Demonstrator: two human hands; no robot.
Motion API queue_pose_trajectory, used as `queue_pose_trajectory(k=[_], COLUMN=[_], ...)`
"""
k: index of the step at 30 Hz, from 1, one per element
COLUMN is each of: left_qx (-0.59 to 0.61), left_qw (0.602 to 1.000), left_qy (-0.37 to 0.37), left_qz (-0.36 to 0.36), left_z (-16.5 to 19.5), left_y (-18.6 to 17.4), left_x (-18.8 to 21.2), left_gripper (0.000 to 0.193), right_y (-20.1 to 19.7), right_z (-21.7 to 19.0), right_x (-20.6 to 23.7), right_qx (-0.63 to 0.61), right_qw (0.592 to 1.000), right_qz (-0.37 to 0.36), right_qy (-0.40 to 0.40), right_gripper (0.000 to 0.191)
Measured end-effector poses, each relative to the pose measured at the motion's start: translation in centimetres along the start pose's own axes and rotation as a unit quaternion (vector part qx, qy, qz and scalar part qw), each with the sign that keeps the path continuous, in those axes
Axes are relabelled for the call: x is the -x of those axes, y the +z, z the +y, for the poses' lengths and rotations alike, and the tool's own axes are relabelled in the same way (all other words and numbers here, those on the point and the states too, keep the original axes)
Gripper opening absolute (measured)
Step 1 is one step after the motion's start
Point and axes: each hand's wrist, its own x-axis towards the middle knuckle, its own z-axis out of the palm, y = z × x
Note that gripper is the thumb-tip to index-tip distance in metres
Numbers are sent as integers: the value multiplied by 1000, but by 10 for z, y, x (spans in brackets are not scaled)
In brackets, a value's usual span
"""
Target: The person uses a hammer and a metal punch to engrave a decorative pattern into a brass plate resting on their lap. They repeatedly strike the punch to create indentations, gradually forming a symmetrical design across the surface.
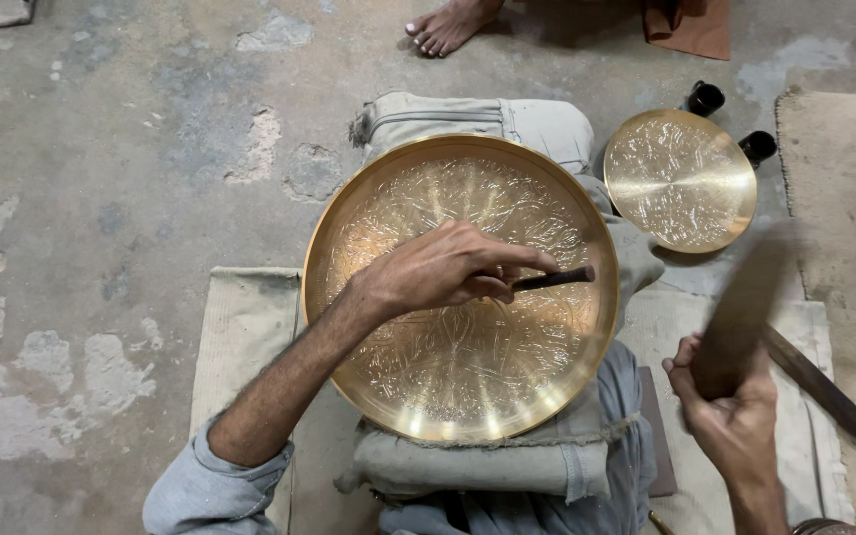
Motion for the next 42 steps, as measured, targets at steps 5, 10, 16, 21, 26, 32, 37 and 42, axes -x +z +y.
queue_pose_trajectory(k=[5,10,16,21,26,32,37,42], left_qx=[-26,-21,-16,1,-20,-29,-21,-15], left_qw=[1000,1000,1000,1000,1000,1000,1000,1000], left_qy=[9,11,-3,25,6,4,9,16], left_qz=[7,9,9,17,4,7,8,18], left_z=[-3,-6,-6,-4,-3,-4,-4,-3], left_y=[3,5,4,3,3,3,3,3], left_x=[-2,1,3,2,2,3,3,4], left_gripper=[55,55,55,57,56,56,57,55], right_y=[-1,2,7,2,4,-1,-2,-3], right_z=[5,5,-1,1,6,5,6,9], right_x=[-4,-1,2,1,-1,1,3,3], right_qx=[106,335,153,166,248,253,256,284], right_qw=[991,939,984,981,960,964,962,957], right_qz=[14,0,10,32,31,-5,36,-1], right_qy=[-86,-80,-90,-96,-125,-75,-85,-48], right_gripper=[38,47,45,46,42,42,43,41])
